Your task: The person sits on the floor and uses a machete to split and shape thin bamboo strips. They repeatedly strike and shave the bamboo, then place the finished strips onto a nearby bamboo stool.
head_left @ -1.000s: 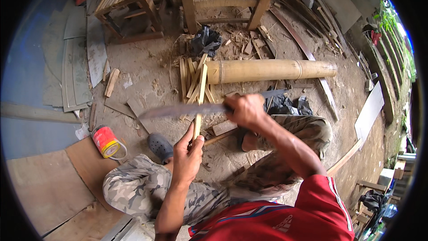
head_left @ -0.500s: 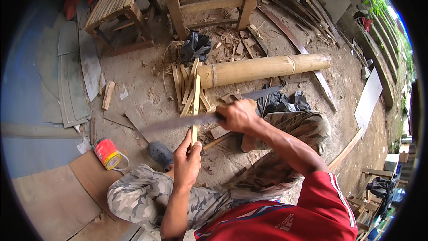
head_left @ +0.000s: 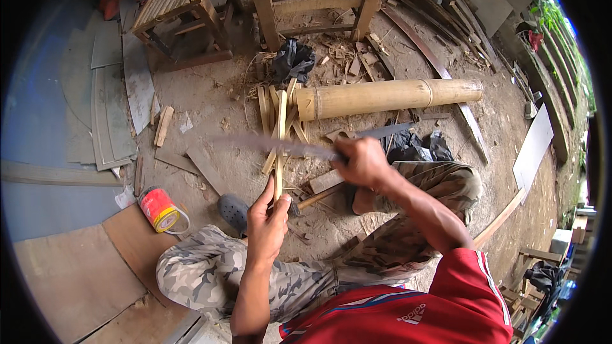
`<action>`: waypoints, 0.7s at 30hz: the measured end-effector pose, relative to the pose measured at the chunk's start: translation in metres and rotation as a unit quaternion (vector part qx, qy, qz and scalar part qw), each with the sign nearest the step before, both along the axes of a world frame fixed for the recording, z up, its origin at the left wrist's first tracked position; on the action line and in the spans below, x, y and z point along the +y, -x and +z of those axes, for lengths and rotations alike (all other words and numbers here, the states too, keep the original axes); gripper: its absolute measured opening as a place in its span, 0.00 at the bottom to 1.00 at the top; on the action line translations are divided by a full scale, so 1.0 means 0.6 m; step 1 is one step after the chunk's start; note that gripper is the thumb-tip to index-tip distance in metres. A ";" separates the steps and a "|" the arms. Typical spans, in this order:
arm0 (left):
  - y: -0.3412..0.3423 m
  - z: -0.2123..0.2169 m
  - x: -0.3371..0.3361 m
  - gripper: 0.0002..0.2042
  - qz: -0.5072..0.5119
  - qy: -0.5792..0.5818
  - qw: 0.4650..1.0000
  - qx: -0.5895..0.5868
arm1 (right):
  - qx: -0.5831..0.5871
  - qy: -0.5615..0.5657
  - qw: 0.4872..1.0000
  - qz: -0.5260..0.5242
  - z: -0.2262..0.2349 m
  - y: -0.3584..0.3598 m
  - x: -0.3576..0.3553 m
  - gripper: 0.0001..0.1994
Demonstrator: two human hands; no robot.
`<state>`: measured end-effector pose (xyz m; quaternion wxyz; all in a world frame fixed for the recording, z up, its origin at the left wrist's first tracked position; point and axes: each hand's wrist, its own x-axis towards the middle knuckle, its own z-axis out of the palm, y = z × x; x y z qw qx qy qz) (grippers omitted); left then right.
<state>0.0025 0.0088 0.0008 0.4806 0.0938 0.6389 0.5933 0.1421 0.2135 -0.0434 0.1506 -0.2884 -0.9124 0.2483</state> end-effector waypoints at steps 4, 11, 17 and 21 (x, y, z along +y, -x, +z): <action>-0.007 -0.017 0.002 0.25 -0.010 0.029 0.996 0.078 | 0.052 -0.060 0.989 0.123 0.001 0.022 -0.064 0.07; -0.010 -0.005 0.008 0.23 0.007 0.002 1.000 0.021 | -0.054 -0.016 0.996 0.067 -0.011 0.025 -0.020 0.08; -0.013 0.004 0.000 0.19 -0.023 0.028 0.998 0.045 | -0.082 -0.049 0.995 -0.008 -0.011 0.035 0.019 0.08; -0.016 -0.008 0.011 0.21 -0.047 0.048 0.996 0.057 | -0.108 -0.060 0.992 0.040 -0.039 0.021 -0.007 0.07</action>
